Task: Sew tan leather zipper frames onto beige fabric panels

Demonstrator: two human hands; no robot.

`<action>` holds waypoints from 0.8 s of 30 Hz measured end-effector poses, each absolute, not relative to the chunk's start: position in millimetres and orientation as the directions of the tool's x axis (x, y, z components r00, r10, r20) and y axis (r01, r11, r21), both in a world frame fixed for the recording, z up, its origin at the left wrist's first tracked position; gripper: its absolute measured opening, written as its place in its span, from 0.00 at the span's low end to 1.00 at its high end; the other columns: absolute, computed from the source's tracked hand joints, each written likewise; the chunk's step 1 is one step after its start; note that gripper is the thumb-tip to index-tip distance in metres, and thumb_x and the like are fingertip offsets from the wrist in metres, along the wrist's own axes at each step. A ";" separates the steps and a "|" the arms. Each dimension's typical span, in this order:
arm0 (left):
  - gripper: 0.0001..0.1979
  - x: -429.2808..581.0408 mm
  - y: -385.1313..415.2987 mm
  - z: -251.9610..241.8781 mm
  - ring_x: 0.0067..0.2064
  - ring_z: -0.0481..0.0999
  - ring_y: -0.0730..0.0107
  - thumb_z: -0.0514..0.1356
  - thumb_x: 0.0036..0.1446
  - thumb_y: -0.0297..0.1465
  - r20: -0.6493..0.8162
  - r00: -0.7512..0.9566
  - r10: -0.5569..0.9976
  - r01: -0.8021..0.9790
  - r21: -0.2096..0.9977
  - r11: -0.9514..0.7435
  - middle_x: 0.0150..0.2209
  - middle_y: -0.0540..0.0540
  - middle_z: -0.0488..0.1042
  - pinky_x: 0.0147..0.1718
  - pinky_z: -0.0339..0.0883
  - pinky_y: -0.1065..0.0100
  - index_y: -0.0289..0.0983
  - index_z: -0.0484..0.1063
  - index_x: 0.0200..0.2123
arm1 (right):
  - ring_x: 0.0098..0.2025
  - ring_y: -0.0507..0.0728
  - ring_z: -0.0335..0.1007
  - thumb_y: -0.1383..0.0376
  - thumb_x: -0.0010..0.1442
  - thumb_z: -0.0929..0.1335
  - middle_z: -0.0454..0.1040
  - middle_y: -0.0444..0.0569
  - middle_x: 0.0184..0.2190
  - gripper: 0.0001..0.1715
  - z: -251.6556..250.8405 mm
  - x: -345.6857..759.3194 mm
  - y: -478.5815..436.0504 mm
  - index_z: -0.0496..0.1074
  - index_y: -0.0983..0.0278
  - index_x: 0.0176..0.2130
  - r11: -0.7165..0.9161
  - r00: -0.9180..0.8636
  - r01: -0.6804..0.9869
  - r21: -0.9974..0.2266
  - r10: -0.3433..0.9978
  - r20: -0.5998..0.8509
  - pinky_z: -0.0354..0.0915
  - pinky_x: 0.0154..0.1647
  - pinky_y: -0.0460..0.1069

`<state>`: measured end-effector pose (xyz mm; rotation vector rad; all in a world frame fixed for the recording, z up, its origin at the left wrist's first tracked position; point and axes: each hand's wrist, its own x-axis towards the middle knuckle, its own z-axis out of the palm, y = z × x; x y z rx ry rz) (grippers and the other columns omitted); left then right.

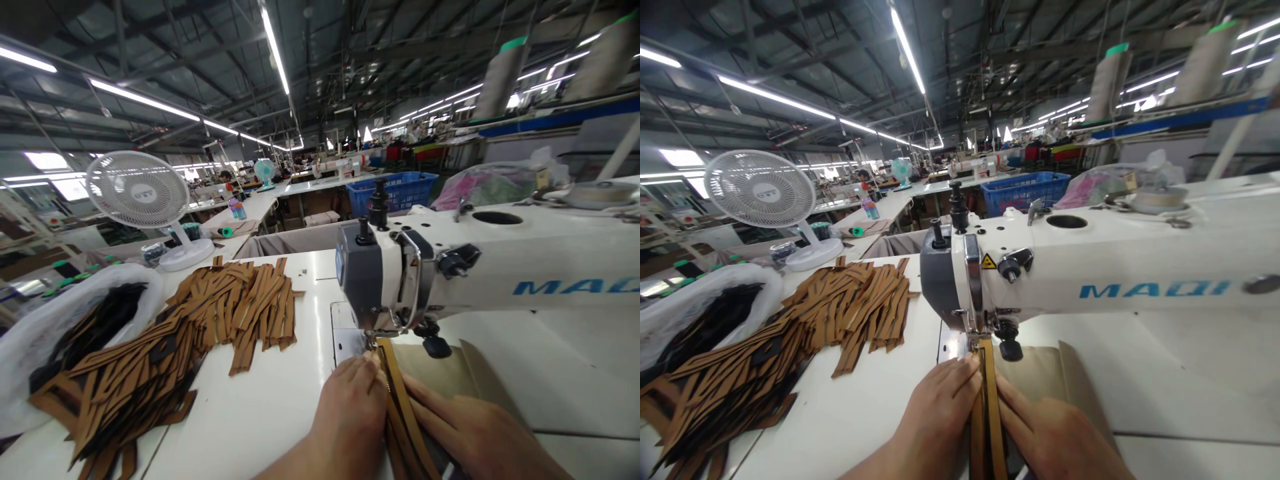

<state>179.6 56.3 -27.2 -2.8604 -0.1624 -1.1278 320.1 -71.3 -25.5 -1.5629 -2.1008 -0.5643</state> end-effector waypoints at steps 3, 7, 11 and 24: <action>0.13 179.4 56.3 -28.3 0.43 0.77 0.63 0.48 0.64 0.23 0.675 0.735 0.068 0.122 -0.033 -0.992 0.41 0.39 0.77 0.44 0.74 0.64 0.28 0.72 0.40 | 0.28 0.57 0.73 0.70 0.44 0.60 0.70 0.56 0.51 0.36 -26.0 320.3 -74.2 0.62 0.68 0.55 0.259 -0.226 0.966 0.023 0.793 0.566 0.71 0.25 0.50; 0.11 177.4 54.7 -26.8 0.44 0.77 0.61 0.50 0.63 0.24 0.631 0.769 0.098 0.132 -0.007 -0.991 0.42 0.38 0.77 0.45 0.74 0.62 0.29 0.72 0.41 | 0.30 0.59 0.73 0.69 0.40 0.60 0.70 0.58 0.51 0.36 -20.4 316.8 -76.2 0.66 0.70 0.51 0.272 -0.213 0.962 -0.027 0.808 0.550 0.72 0.27 0.51; 0.10 174.9 52.3 -20.1 0.46 0.75 0.59 0.52 0.61 0.23 0.534 0.835 0.131 0.131 0.038 -0.991 0.43 0.37 0.76 0.47 0.73 0.59 0.29 0.70 0.43 | 0.34 0.61 0.74 0.68 0.44 0.62 0.71 0.60 0.49 0.36 -16.7 315.7 -75.8 0.64 0.73 0.54 0.269 -0.180 0.953 -0.138 0.870 0.459 0.73 0.31 0.53; 0.08 175.3 53.7 -14.2 0.46 0.71 0.60 0.53 0.61 0.23 0.359 0.913 0.195 0.161 0.121 -0.979 0.42 0.40 0.72 0.44 0.71 0.59 0.32 0.70 0.40 | 0.40 0.65 0.73 0.64 0.52 0.63 0.61 0.59 0.59 0.39 -35.0 331.1 -77.3 0.57 0.69 0.62 0.264 -0.195 0.958 -0.109 0.884 0.426 0.71 0.35 0.57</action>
